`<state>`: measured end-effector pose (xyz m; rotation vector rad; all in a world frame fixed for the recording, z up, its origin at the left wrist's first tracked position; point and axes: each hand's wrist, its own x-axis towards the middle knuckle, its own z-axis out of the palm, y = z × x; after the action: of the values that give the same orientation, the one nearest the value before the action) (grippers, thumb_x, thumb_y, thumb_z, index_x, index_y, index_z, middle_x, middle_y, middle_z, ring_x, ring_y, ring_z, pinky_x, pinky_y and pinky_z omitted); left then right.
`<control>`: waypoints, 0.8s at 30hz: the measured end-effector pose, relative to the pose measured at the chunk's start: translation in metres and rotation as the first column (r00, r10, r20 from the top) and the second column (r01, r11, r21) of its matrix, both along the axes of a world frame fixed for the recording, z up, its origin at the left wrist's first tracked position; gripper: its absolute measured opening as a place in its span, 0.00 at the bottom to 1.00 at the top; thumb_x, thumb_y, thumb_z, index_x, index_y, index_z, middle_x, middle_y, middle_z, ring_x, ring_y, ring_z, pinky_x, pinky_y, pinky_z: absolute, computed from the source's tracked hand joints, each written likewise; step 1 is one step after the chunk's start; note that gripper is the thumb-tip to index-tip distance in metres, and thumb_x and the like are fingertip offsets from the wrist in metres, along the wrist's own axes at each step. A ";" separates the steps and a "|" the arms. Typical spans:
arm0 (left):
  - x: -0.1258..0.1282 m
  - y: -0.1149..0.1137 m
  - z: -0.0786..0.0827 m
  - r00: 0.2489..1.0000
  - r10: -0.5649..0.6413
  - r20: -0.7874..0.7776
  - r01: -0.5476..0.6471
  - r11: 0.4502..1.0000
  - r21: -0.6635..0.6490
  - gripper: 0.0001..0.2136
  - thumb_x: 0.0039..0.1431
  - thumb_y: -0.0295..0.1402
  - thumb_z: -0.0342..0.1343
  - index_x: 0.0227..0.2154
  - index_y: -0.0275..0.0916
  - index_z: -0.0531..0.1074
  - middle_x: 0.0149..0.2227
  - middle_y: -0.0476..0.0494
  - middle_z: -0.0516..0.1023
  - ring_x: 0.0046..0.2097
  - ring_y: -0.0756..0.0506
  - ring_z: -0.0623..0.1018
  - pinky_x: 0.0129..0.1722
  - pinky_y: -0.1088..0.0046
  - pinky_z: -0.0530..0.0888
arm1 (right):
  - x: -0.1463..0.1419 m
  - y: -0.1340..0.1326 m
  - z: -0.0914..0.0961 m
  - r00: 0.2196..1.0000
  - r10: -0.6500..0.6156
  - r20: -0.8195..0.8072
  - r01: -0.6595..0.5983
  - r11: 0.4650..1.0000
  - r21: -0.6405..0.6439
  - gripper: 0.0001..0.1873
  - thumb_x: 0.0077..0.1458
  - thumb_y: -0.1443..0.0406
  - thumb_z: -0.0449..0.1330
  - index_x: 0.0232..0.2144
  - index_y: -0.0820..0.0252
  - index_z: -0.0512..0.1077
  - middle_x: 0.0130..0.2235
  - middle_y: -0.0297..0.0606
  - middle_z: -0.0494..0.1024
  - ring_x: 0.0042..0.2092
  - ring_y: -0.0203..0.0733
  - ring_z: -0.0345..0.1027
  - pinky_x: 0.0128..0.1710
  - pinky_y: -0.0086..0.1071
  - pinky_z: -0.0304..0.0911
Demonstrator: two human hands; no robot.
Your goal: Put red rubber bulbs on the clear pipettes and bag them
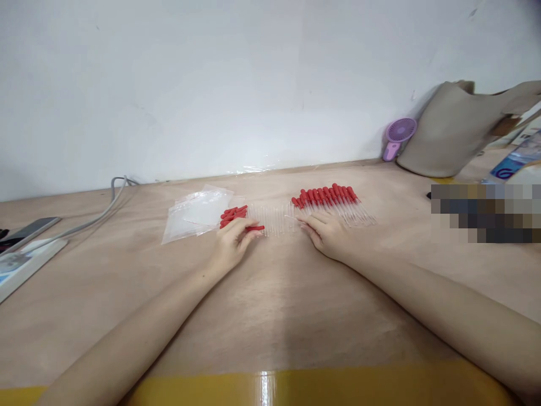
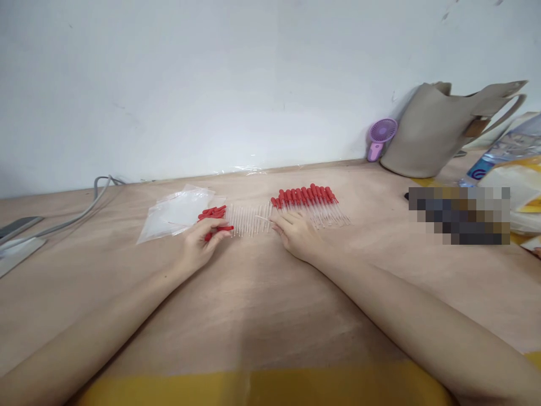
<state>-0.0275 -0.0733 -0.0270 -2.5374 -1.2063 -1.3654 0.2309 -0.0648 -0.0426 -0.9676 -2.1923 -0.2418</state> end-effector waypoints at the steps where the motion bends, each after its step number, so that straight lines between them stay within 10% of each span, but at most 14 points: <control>1: 0.006 -0.002 -0.001 1.000 -0.015 -0.005 0.015 0.999 -0.033 0.08 0.57 0.35 0.53 0.37 0.38 0.71 0.35 0.45 0.76 0.37 0.48 0.75 0.36 0.71 0.72 | -0.001 -0.002 0.001 1.000 0.011 0.005 -0.011 1.000 0.009 0.13 0.59 0.65 0.47 0.40 0.62 0.70 0.35 0.42 0.76 0.36 0.41 0.66 0.36 0.33 0.54; 24: 0.025 0.000 -0.009 0.992 -0.113 0.056 0.122 0.972 -0.199 0.08 0.57 0.35 0.52 0.34 0.38 0.73 0.31 0.45 0.78 0.33 0.48 0.76 0.33 0.72 0.73 | -0.014 -0.007 -0.001 0.978 0.208 0.004 -0.207 0.977 -0.047 0.12 0.60 0.65 0.47 0.37 0.61 0.71 0.31 0.38 0.75 0.32 0.35 0.66 0.36 0.32 0.52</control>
<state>-0.0029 -0.0730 -0.0358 -2.7715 -1.2835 -1.3953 0.2166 -0.0715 -0.0433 -0.7554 -2.2957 -0.0982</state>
